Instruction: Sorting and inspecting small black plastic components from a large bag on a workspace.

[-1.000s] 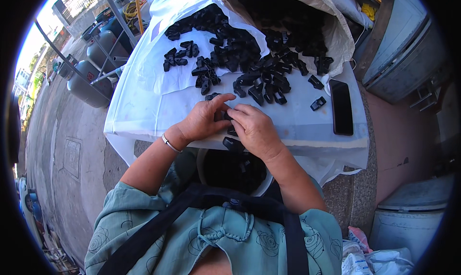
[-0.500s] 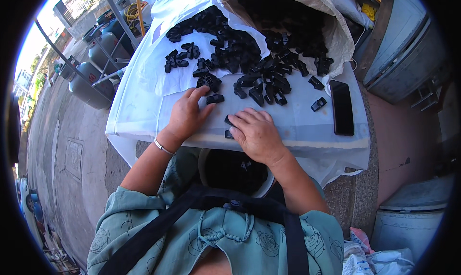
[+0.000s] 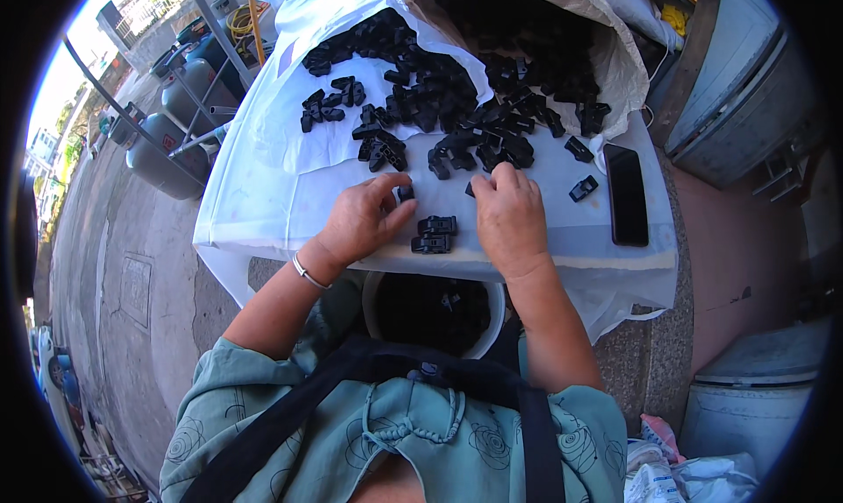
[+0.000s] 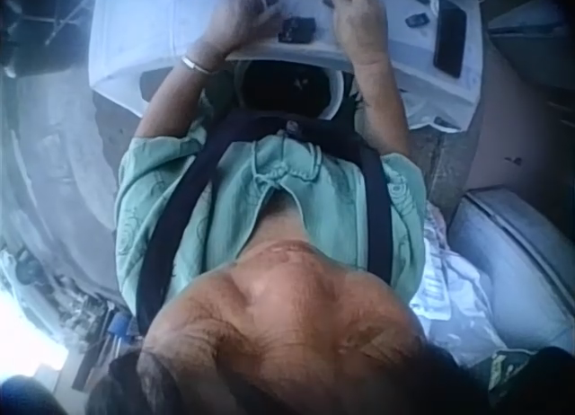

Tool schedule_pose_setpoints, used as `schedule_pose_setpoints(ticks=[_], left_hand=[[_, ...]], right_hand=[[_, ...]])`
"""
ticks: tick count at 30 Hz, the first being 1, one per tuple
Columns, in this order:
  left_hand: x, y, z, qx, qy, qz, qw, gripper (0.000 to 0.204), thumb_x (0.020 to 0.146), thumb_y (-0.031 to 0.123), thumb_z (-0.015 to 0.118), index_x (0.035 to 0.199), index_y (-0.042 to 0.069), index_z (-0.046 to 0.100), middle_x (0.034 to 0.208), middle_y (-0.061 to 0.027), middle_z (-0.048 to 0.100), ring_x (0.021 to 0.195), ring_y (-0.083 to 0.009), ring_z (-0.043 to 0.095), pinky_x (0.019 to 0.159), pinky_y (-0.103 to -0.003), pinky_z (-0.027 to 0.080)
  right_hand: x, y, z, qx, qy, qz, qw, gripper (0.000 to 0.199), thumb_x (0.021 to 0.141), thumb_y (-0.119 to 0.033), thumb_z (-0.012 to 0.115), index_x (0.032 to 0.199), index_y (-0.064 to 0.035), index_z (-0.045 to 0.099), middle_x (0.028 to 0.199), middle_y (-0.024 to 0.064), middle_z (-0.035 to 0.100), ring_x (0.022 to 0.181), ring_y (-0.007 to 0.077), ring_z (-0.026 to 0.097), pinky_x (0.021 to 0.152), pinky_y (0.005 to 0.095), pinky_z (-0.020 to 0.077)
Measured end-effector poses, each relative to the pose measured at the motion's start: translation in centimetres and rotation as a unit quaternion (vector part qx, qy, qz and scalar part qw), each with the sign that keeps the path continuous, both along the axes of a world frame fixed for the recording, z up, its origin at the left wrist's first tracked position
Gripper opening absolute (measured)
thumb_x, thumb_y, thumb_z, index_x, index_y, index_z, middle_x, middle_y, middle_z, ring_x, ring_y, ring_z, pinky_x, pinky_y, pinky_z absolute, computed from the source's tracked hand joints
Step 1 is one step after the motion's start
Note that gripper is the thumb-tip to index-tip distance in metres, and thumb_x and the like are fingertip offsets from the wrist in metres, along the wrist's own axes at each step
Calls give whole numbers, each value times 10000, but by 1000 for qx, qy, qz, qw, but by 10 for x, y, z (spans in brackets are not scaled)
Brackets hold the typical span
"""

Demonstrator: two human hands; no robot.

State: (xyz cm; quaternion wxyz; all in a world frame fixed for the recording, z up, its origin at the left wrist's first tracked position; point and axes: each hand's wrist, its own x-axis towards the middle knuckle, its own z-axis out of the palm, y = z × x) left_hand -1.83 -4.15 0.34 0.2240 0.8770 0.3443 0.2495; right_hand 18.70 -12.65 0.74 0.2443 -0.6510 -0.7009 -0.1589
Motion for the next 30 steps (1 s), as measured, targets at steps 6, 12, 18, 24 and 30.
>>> schedule_pose_setpoints(ticks=[6,12,18,24,30], left_hand=[[-5,33,-4,240,-34,-134,961,307,763,78,690,1064,77,628,922,-125,635,762,-290,651,675,-365,538],[5,29,-14,47,-15,-116,992,364,730,65,729,1080,77,631,959,-110,654,817,-280,652,694,-359,542],[12,19,-14,-21,-60,-80,995,434,715,71,771,1119,82,614,945,-88,662,697,-198,611,658,-307,531],[10,15,-14,-50,-80,-98,991,427,714,80,775,1110,84,614,883,-78,652,690,-197,592,639,-305,516],[3,18,-22,28,-98,-137,985,370,719,76,766,1061,74,625,793,-78,597,695,-221,580,636,-319,498]], right_hand=[[-13,-7,7,-120,73,130,981,285,732,28,643,1012,-17,662,970,126,531,886,290,596,790,378,500],[4,-1,5,-138,156,192,959,313,752,14,636,1064,-15,649,1130,134,552,971,305,615,843,369,516],[22,4,9,-206,238,152,937,323,778,26,619,1096,-22,651,1246,148,548,1053,301,608,875,347,512],[22,6,-6,-159,219,187,944,344,786,42,570,1113,-29,654,1231,159,564,1085,323,595,884,358,511],[23,-3,6,-186,218,190,939,350,786,14,622,1133,-32,640,1166,146,595,977,275,630,809,324,533]])
